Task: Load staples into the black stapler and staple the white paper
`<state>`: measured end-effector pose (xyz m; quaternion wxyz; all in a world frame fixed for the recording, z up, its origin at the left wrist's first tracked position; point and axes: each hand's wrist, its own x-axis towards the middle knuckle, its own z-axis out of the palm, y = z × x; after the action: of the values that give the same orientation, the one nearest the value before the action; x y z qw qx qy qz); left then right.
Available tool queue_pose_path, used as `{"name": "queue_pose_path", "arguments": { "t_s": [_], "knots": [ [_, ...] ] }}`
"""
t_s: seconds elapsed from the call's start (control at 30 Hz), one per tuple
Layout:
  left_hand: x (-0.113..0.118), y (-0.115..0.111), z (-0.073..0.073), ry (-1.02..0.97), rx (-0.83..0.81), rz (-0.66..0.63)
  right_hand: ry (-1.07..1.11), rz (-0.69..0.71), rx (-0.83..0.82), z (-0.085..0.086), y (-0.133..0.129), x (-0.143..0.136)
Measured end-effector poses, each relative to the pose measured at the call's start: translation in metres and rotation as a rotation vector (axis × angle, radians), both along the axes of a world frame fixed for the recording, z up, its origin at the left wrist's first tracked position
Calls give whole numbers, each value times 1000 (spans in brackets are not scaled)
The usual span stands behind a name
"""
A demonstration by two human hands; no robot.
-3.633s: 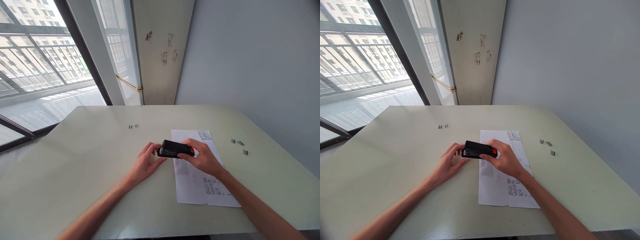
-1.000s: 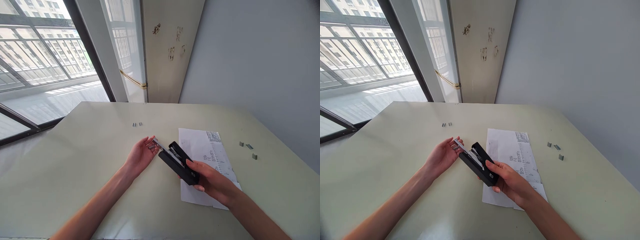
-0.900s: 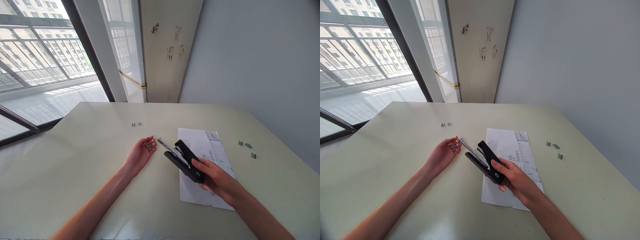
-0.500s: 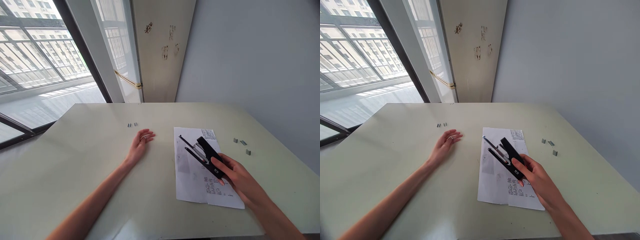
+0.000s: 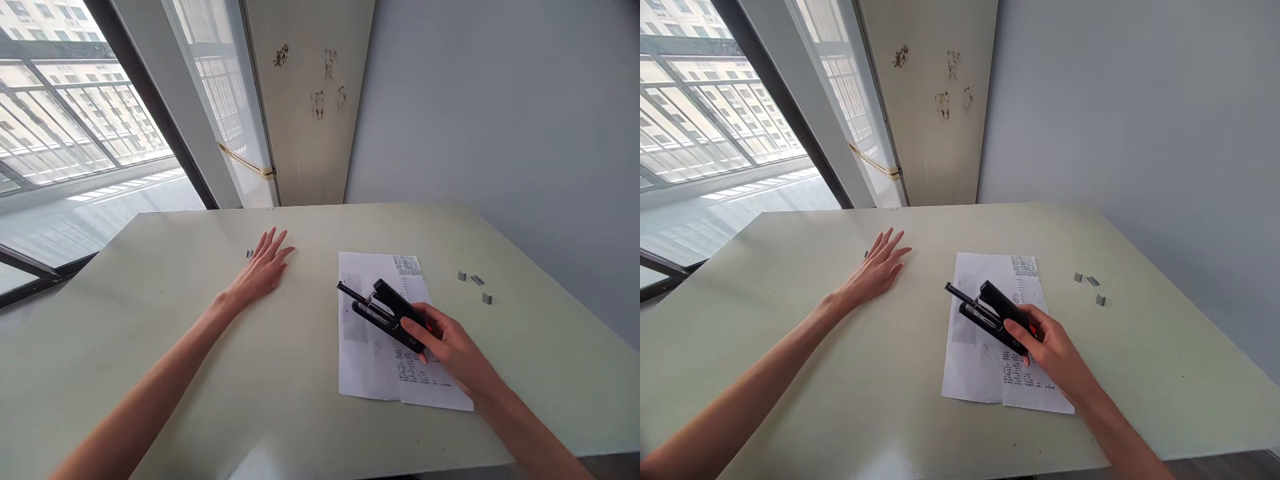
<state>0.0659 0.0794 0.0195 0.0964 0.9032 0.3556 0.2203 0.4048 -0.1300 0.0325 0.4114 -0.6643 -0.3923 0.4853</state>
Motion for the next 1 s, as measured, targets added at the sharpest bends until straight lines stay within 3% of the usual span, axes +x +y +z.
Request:
{"name": "queue_pose_path", "arguments": {
  "t_s": [0.07, 0.1, 0.2, 0.37, 0.5, 0.6, 0.77, 0.87, 1.0],
  "knots": [
    [20, -30, 10, -170, -164, 56, -49, 28, 23, 5, 1, -10],
    [32, -47, 15, -261, -328, 67, -75, 50, 30, 7, 1, -14],
    [62, -89, 27, -411, -730, -19, -147, 128, 69, 13, 6, -28],
    [84, -112, 24, -507, -871, -115, -222, 134, 170, 16, 12, -45],
    [88, -111, 10, -672, -870, -42, -230, 36, 171, 15, 7, -39],
    [94, -111, -4, -632, -705, -2, -213, -78, 161, 15, 3, -20],
    [99, -114, -20, -75, -324, -401, -143, -226, 198, 18, 5, 13],
    [76, -115, -14, 74, -263, -408, -163, -243, 208, 16, 10, 21],
    [7, -124, 6, 109, -245, -323, -203, -185, 194, 9, 27, 15]
  ]
}}
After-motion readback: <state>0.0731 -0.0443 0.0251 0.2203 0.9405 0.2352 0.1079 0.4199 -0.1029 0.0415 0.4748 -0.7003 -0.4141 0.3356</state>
